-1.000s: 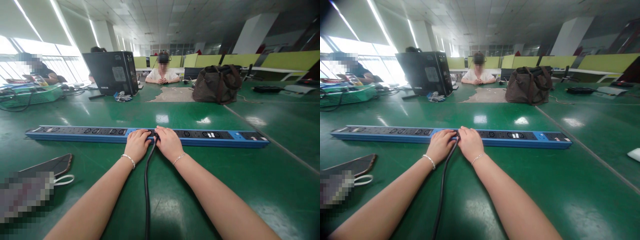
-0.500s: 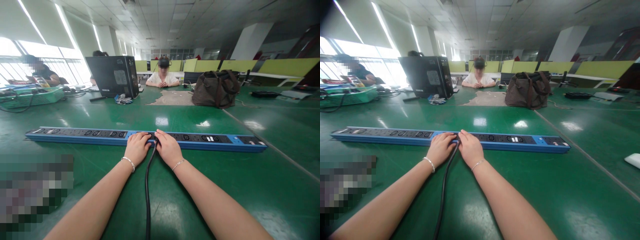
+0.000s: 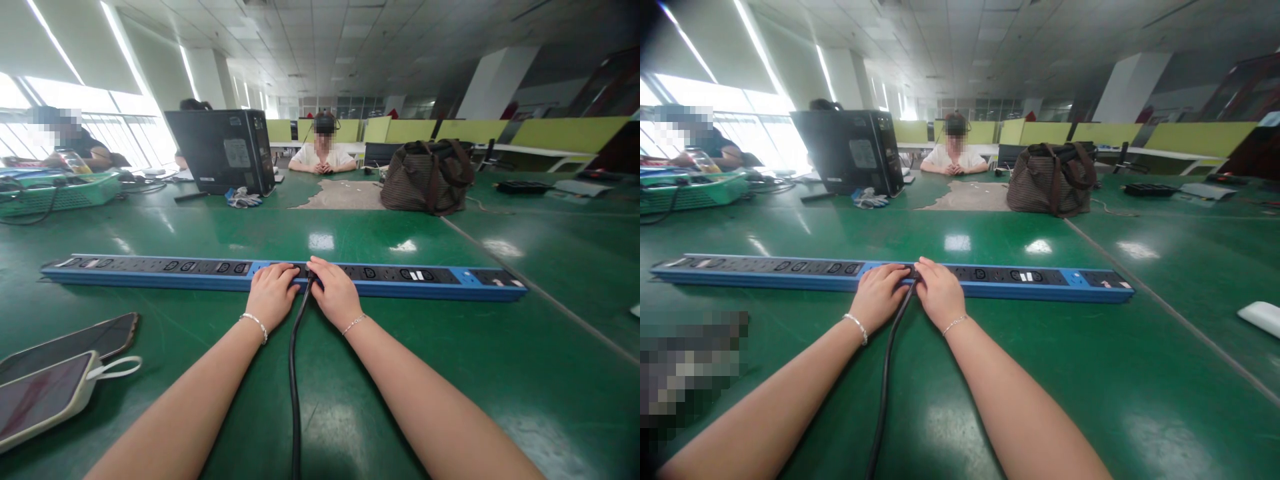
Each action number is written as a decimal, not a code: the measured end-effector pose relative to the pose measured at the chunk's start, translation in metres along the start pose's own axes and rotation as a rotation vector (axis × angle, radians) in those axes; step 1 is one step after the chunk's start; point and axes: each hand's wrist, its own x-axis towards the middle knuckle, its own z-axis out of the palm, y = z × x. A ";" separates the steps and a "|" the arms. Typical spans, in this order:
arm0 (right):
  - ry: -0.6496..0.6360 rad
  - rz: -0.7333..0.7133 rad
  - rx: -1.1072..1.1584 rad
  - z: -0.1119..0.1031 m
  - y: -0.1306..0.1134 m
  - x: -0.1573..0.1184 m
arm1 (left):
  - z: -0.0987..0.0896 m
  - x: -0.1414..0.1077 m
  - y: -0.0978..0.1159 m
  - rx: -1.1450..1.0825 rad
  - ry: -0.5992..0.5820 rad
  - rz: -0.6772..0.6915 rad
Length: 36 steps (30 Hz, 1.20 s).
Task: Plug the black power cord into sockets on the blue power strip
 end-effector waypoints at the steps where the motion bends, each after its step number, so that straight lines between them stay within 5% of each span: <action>1: 0.002 0.020 -0.002 0.001 0.001 0.000 | 0.000 0.000 0.001 0.013 0.003 0.003; 10: -0.058 0.220 -0.040 0.003 -0.003 0.010 | 0.002 0.001 0.011 0.063 0.016 -0.005; 23: -0.085 0.190 -0.044 0.000 -0.003 0.012 | 0.006 0.001 0.011 0.079 0.053 -0.005; 30: 0.232 0.380 0.353 0.003 0.005 0.021 | 0.004 0.002 0.011 0.078 0.043 0.000; 36: 0.309 0.346 0.363 -0.019 0.046 0.019 | 0.003 0.001 0.008 0.067 0.035 0.001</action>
